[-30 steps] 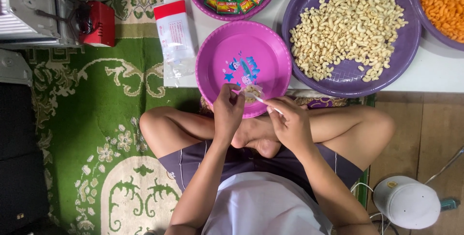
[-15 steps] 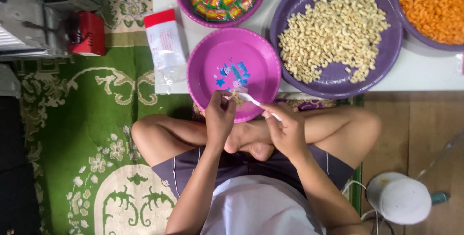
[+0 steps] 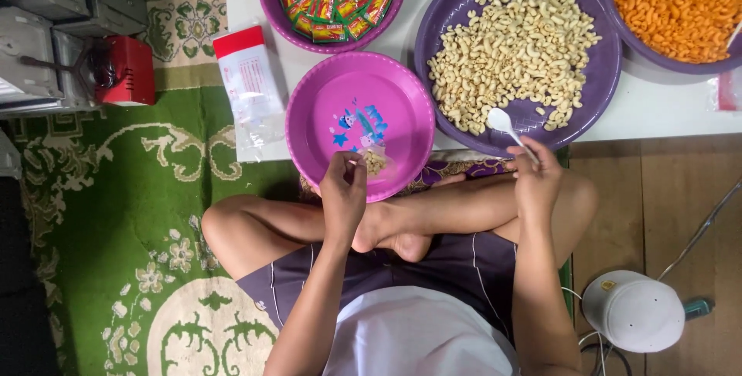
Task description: The person fills small plastic bags with snacks by holding each bag open with one hand and scooping snacks from a bowl into the bag with a spoon in the other hand, then pressing the snacks down and sealing the bag by hand.
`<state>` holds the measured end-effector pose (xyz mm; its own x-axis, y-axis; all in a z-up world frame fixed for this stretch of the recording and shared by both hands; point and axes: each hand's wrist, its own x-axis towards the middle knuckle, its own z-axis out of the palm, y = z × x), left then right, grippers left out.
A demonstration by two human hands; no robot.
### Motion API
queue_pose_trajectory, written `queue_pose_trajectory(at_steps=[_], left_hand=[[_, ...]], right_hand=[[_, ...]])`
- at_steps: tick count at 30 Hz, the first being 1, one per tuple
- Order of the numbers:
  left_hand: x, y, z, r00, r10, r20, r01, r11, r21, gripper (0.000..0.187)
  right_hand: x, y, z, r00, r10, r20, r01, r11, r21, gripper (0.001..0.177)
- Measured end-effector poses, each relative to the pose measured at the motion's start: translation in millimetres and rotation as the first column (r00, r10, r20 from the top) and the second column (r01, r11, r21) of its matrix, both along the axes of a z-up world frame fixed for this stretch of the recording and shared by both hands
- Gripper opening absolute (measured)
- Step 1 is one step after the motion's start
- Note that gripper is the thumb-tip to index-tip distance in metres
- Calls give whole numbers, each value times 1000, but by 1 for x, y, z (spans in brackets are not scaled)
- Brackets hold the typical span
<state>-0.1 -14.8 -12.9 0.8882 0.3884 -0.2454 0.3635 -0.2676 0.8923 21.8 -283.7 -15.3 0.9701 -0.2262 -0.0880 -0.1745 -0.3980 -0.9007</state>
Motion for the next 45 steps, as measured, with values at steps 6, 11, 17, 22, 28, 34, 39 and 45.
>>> queue_pose_trajectory(at_steps=[6,11,17,22,28,34,39,45], left_hand=[[-1,-3,12,1000,-2,-7,2,1000,-24,7],[1,-2,24,999,-20,29,22,997,-76,7],[-7,-2,35,999,-26,43,31,994,-103,7],[-20,8,28,993,-44,109,59,989,-139,7],[-39,14,10,841,-162,516,367,872,-324,95],[-50,6,20,825,-194,530,357,907,-224,22],[-58,5,34,841,-152,519,309,923,-230,22],[-67,-1,16,902,32,430,160,901,-403,20]], right_hand=[[-14,-15,-16,982,-142,-125,148,988,40,38],[-20,-27,-13,984,-177,-2,167,934,-315,39],[-14,51,21,897,397,194,-401,916,-18,68],[-12,108,14,727,587,356,-588,800,-118,56],[-15,113,34,772,534,345,-586,808,60,19],[-25,102,74,745,532,402,-584,812,8,2],[-34,86,73,752,408,517,-500,865,46,8],[-47,100,56,695,575,430,-647,762,26,68]])
